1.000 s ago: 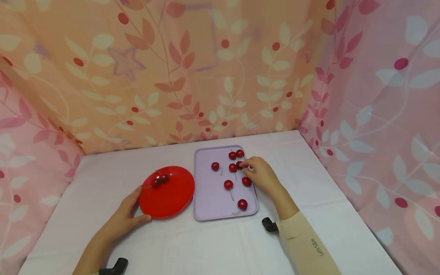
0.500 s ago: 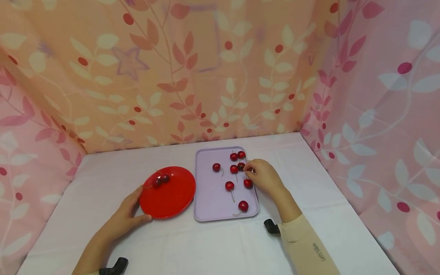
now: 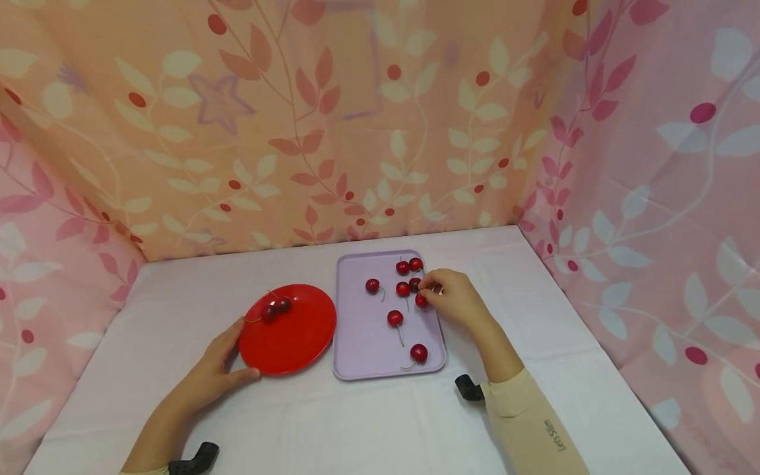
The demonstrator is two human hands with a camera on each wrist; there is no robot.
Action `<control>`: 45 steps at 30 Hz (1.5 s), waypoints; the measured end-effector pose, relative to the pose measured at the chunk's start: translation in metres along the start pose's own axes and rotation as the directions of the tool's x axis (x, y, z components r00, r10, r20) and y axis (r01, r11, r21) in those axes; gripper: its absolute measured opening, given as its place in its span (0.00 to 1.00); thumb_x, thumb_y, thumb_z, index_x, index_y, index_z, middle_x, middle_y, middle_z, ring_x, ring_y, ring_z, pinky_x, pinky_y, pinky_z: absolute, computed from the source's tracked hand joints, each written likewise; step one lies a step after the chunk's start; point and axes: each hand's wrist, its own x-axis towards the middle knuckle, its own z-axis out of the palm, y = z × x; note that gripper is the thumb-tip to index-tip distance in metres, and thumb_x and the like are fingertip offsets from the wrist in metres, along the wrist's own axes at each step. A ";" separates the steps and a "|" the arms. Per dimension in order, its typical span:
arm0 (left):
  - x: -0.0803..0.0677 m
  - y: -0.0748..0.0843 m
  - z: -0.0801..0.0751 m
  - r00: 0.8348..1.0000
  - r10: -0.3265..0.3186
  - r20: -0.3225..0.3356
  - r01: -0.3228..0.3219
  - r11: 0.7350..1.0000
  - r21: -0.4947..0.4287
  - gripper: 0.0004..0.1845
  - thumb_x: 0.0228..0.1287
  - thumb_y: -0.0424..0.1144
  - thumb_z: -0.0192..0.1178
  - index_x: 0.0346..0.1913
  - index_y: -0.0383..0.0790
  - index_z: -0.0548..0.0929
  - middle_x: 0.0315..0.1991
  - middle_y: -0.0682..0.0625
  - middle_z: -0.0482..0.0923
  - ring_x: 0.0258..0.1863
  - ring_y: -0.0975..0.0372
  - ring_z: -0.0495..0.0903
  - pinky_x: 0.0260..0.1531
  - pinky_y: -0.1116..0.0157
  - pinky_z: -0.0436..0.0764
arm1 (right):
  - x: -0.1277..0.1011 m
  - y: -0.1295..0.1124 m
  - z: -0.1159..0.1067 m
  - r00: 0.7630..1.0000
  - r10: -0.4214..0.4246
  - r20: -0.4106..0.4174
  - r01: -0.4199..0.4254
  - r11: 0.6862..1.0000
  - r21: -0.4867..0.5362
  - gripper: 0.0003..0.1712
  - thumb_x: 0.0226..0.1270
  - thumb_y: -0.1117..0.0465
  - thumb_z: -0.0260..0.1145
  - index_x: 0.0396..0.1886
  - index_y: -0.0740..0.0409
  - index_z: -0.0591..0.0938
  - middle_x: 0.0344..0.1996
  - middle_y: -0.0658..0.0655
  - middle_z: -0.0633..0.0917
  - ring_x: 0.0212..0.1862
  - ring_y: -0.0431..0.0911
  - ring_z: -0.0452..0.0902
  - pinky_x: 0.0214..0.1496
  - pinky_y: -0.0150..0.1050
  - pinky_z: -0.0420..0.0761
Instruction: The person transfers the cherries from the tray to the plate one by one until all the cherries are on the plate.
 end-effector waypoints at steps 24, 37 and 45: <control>0.001 0.000 0.000 1.000 -0.005 -0.006 0.005 1.000 -0.021 0.63 0.54 0.58 0.76 0.83 0.42 0.48 0.82 0.39 0.48 0.78 0.38 0.49 0.68 0.30 0.61 | -0.003 -0.028 -0.005 0.999 -0.030 -0.020 0.032 0.993 0.116 0.06 0.67 0.63 0.73 0.40 0.48 0.89 0.36 0.47 0.88 0.38 0.46 0.78 0.40 0.35 0.81; 0.000 -0.001 0.003 1.000 -0.005 -0.010 0.005 1.000 -0.015 0.62 0.54 0.59 0.76 0.83 0.41 0.49 0.83 0.41 0.48 0.79 0.39 0.48 0.69 0.31 0.61 | -0.002 -0.049 -0.002 0.993 -0.106 -0.052 0.112 0.986 0.123 0.07 0.66 0.64 0.73 0.38 0.45 0.89 0.37 0.44 0.88 0.42 0.45 0.81 0.44 0.43 0.85; 0.000 -0.001 0.001 1.000 0.016 -0.020 -0.016 1.000 -0.006 0.62 0.54 0.59 0.76 0.83 0.39 0.50 0.83 0.40 0.48 0.79 0.39 0.48 0.70 0.31 0.59 | 0.012 -0.072 0.005 0.991 -0.130 -0.014 0.130 0.975 0.182 0.05 0.66 0.63 0.74 0.39 0.49 0.89 0.37 0.46 0.87 0.40 0.44 0.81 0.41 0.37 0.84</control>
